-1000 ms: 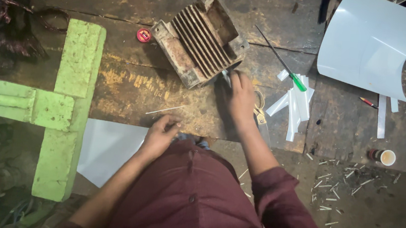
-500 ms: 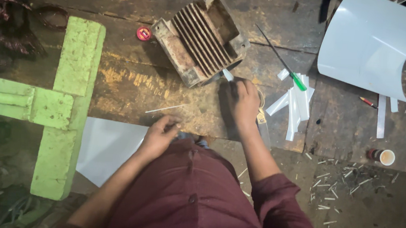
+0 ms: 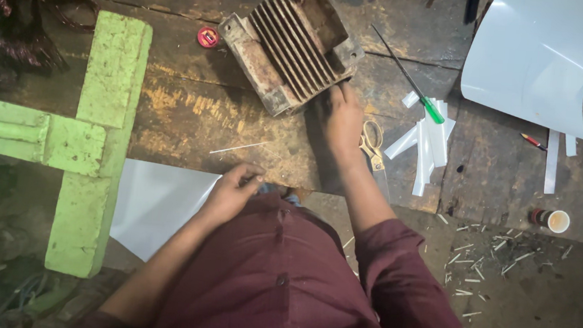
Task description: The person cuts white plastic strips with scissors and folds and inserts the strips into the slots of a finned metal housing on the workbench, working through the strips one at a time. They occasionally set the housing upright and take breaks holding a cup.
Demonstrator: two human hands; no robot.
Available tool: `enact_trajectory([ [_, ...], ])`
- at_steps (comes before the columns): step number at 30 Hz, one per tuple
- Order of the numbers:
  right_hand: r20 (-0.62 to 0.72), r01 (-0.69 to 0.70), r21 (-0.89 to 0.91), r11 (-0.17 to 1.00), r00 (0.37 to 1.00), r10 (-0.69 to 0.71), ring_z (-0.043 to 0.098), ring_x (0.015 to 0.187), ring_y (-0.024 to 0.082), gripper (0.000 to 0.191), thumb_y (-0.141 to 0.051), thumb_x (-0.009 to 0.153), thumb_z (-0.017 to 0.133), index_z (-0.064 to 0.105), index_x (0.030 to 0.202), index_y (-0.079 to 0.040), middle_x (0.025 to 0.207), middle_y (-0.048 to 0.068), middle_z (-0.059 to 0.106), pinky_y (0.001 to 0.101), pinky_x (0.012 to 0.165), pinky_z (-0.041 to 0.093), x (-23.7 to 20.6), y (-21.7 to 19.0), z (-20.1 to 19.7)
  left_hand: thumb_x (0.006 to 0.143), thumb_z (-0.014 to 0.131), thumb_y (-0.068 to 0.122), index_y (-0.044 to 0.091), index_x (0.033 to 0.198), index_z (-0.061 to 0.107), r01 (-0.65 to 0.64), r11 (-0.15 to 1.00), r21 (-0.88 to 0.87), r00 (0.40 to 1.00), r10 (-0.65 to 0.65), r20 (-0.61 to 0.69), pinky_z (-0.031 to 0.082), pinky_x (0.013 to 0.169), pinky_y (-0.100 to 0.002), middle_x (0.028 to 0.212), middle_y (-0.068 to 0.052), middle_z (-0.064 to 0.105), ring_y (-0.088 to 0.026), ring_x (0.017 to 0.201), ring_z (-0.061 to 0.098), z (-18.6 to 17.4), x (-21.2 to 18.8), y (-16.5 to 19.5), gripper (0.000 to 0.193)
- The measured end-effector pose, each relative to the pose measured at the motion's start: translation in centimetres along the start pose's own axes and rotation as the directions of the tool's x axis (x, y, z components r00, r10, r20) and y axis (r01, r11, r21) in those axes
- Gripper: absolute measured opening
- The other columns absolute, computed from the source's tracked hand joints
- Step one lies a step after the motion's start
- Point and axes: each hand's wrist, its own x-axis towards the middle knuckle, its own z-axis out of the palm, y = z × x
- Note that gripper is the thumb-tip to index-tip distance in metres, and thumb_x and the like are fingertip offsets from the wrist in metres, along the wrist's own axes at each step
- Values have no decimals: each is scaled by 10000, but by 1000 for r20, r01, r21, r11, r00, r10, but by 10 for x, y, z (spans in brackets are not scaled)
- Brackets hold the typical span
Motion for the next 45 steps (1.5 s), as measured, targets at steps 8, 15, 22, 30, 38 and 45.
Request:
enact_trajectory([
  [8, -113, -181, 237, 954, 971, 212, 662, 1065, 345, 295, -58, 896, 724, 683, 1183, -4, 1150, 176, 658, 415, 912, 538, -24, -17, -2, 972, 661, 269, 101, 1204, 704, 4, 1000, 28, 1000, -4, 2, 556, 897, -324, 1125, -73, 763, -190, 1042, 723, -2, -3, -4, 290],
  [15, 383, -578, 806, 126, 672, 634, 619, 934, 167, 460, 17, 966, 592, 573, 1426, 11, 1149, 129, 664, 305, 833, 530, -17, -24, 22, 961, 669, 261, 90, 1193, 704, 8, 999, 33, 1000, -8, 6, 549, 894, -330, 1139, -86, 753, -197, 1051, 707, -1, -2, -6, 290],
  [22, 539, -519, 826, -219, 616, 574, 608, 888, 185, 536, 56, 938, 509, 492, 1471, 0, 1131, 120, 634, 326, 786, 527, -10, -38, 6, 977, 656, 354, 96, 1252, 662, 29, 997, 69, 999, -27, -26, 535, 915, -350, 1165, -96, 738, -199, 1063, 697, -5, 5, 18, 377],
  [30, 553, -530, 816, -232, 595, 583, 663, 1091, 240, 501, -30, 938, 463, 474, 1437, -4, 1249, 157, 643, 395, 912, 557, -2, -46, 4, 1065, 599, 445, 22, 1502, 383, -263, 947, 184, 836, 319, -446, 478, 1002, -478, 1357, -219, 582, -349, 1192, 613, -66, 102, 91, 646],
  [38, 428, -545, 837, -48, 597, 678, 574, 1124, 264, 512, -280, 1077, 521, 528, 1473, 44, 1253, 145, 611, 382, 953, 504, -7, -40, 17, 1045, 661, 421, -16, 1349, 472, -338, 806, 486, 798, 519, -306, 532, 871, -534, 1250, -315, 604, -506, 1075, 637, -84, 143, 108, 565],
  [45, 464, -613, 790, -31, 564, 683, 629, 1272, 209, 895, -785, 894, 386, 547, 1430, -87, 1390, 64, 661, 345, 1056, 486, 24, -34, 16, 1029, 660, 297, 11, 1225, 525, -388, 895, 221, 878, 432, -205, 506, 781, -560, 1082, -291, 643, -513, 970, 632, -92, 102, 85, 372],
])
